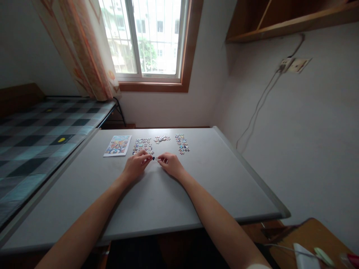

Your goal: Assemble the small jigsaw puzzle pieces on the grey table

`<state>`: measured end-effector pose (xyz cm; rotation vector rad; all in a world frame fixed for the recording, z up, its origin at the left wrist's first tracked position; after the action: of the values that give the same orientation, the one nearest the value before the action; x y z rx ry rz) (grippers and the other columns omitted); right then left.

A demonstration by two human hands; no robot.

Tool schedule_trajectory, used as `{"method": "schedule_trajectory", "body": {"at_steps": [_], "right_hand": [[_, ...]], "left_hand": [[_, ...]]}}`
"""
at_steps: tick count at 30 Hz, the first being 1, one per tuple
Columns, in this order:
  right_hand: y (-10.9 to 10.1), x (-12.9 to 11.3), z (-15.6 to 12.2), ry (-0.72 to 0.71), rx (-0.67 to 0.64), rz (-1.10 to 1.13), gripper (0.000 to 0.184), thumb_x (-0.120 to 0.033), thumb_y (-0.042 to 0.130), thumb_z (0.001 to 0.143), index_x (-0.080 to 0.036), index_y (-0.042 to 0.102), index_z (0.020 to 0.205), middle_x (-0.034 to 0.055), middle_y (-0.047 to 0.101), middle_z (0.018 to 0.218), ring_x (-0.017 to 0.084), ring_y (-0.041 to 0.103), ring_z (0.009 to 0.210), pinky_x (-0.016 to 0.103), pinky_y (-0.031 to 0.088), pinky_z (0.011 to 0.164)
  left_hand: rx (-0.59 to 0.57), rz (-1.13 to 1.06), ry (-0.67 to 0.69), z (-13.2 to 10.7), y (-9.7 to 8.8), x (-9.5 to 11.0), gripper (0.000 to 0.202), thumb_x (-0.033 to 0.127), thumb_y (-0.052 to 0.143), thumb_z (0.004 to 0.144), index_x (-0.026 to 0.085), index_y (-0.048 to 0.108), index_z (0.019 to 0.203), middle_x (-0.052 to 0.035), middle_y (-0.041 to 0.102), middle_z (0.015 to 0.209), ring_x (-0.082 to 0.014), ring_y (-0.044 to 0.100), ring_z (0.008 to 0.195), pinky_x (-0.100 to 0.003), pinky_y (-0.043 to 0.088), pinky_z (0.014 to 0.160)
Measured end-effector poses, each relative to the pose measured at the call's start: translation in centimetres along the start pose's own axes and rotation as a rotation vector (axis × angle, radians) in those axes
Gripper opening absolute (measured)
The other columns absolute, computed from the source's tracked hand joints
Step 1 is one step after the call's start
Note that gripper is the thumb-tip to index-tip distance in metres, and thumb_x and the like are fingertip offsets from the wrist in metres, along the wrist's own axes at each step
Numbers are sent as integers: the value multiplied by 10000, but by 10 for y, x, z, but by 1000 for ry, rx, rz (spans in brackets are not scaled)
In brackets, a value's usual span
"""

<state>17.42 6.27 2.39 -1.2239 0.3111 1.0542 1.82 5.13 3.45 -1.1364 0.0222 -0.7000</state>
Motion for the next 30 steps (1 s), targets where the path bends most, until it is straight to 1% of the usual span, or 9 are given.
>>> {"method": "schedule_trajectory", "body": {"at_steps": [5, 11, 18, 23, 27, 30], "right_hand": [[-2, 0, 0, -5, 18, 1, 92, -192, 626, 799, -163, 698, 847, 12, 620, 768, 89, 533, 644, 218, 438, 690], [-2, 0, 0, 2, 9, -27, 79, -197, 623, 804, -172, 697, 804, 12, 619, 770, 94, 541, 654, 221, 434, 691], [-2, 3, 0, 5, 5, -31, 88, -199, 618, 812, -176, 703, 805, 11, 625, 785, 94, 543, 658, 218, 429, 694], [-1, 5, 0, 6, 2, -46, 100, -212, 610, 824, -187, 707, 835, 14, 632, 812, 98, 552, 678, 224, 429, 717], [-1, 4, 0, 2, 4, -47, 106, -213, 606, 828, -185, 708, 831, 15, 633, 810, 97, 551, 672, 222, 429, 711], [-3, 4, 0, 3, 10, -46, 99, -207, 613, 821, -181, 709, 819, 11, 630, 796, 96, 547, 663, 218, 428, 700]], "left_hand": [[-17, -3, -2, 0, -1, 2, 262, 342, 462, 910, 214, 690, 885, -25, 598, 862, -101, 523, 648, -225, 388, 629], [-22, -6, 7, -1, 1, 1, 255, 343, 463, 910, 223, 687, 886, -18, 599, 855, -105, 534, 655, -226, 394, 639], [-27, -39, 20, -1, 1, 3, 226, 332, 485, 898, 222, 682, 880, -10, 602, 849, -103, 531, 641, -230, 398, 656], [-38, -48, 19, 0, 1, 4, 216, 317, 487, 890, 219, 678, 869, 3, 601, 819, -91, 522, 593, -227, 397, 632], [-22, -57, -7, 0, -1, 3, 194, 308, 504, 876, 220, 676, 897, 10, 606, 816, -85, 528, 577, -221, 406, 617], [-2, -55, -20, 0, -2, 3, 200, 335, 538, 858, 223, 674, 952, 8, 612, 834, -82, 532, 569, -219, 416, 603]]}}
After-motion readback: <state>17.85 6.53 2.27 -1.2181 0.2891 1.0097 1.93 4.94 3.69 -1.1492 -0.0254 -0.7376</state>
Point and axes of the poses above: each hand's wrist, its own z-axis towards the middle knuckle, its own y-axis out of the palm, x = y × z, the point moved 6 cm from there along z, towards the middle knuckle
